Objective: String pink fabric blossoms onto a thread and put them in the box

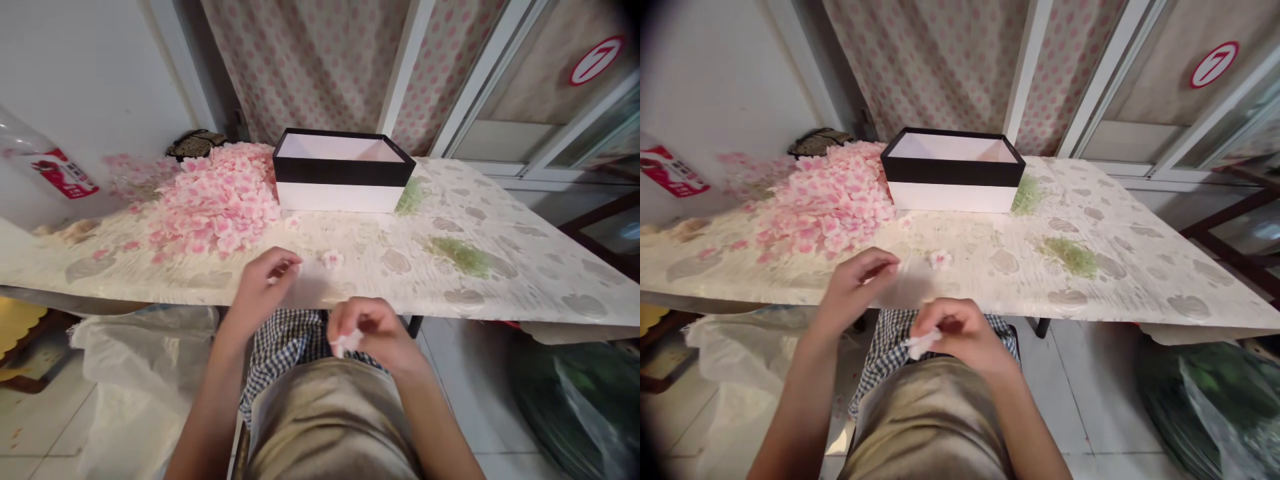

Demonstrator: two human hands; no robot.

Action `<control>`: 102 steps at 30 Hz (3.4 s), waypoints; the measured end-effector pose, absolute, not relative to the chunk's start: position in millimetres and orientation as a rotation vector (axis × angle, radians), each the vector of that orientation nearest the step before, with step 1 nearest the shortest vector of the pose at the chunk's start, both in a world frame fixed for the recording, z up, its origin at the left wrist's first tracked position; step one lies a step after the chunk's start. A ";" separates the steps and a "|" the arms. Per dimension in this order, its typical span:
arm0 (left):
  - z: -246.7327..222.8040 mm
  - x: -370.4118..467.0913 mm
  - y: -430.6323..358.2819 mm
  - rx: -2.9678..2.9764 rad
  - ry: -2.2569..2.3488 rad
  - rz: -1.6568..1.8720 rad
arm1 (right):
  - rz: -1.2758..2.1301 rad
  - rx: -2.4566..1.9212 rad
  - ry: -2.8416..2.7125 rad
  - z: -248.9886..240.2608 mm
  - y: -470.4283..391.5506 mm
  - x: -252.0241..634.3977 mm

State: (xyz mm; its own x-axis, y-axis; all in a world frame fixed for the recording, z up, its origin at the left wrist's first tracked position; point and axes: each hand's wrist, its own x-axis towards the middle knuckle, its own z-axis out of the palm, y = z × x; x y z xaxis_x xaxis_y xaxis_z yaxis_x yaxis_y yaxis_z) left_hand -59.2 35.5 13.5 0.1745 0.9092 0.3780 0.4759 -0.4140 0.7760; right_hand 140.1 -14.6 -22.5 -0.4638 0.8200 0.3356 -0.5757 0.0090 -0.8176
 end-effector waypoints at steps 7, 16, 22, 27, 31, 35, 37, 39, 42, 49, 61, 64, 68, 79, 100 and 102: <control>25.4 -5.0 63.1 2.981 1.159 0.730 | 1.483 -0.231 -1.111 -31.5 -19.7 187.0; 44.8 -14.6 70.8 2.828 1.050 0.674 | 1.359 -0.348 -1.194 -33.9 -25.5 180.8; 60.1 -15.6 13.4 2.326 0.736 0.863 | 1.015 -0.481 -1.432 -0.1 -46.2 185.2; 61.6 -14.7 -12.9 2.288 0.564 0.786 | 0.844 -0.670 -1.596 15.9 -58.3 188.3; 58.1 -15.3 -22.8 2.279 0.546 0.724 | 0.891 -0.638 -1.660 18.0 -60.2 186.3; 55.6 -15.7 -27.7 2.250 0.516 0.711 | 0.950 -0.597 -1.709 19.7 -60.4 186.6; 54.1 -15.8 -28.3 2.208 0.498 0.705 | 0.982 -0.571 -1.723 19.9 -60.4 187.9; 52.6 -15.8 -28.3 2.172 0.484 0.707 | 0.987 -0.566 -1.723 19.4 -60.3 189.0; 51.4 -15.5 -28.2 2.163 0.481 0.737 | 0.994 -0.555 -1.707 18.2 -59.6 189.5; 54.4 -16.0 -31.1 2.311 0.537 0.675 | 1.021 -0.530 -1.716 17.8 -57.6 188.8; 50.1 -13.7 -27.4 2.311 0.433 0.619 | 0.984 -0.604 -1.851 17.2 -59.0 190.0; 50.3 -12.6 -26.9 2.283 0.407 0.594 | 0.992 -0.573 -1.824 15.8 -59.5 188.2; 51.6 -11.8 -27.0 2.275 0.396 0.528 | 1.017 -0.575 -1.810 14.1 -58.3 185.4; 50.1 -16.9 -20.7 2.240 0.499 0.525 | 1.100 -0.592 -1.746 6.0 -50.9 183.5; 8.4 -92.8 34.7 1.615 1.543 1.494 | 0.340 -1.442 -2.195 -8.4 91.8 103.9; 6.1 -88.1 36.0 1.646 1.536 1.469 | 0.308 -1.483 -2.180 -6.3 83.8 109.0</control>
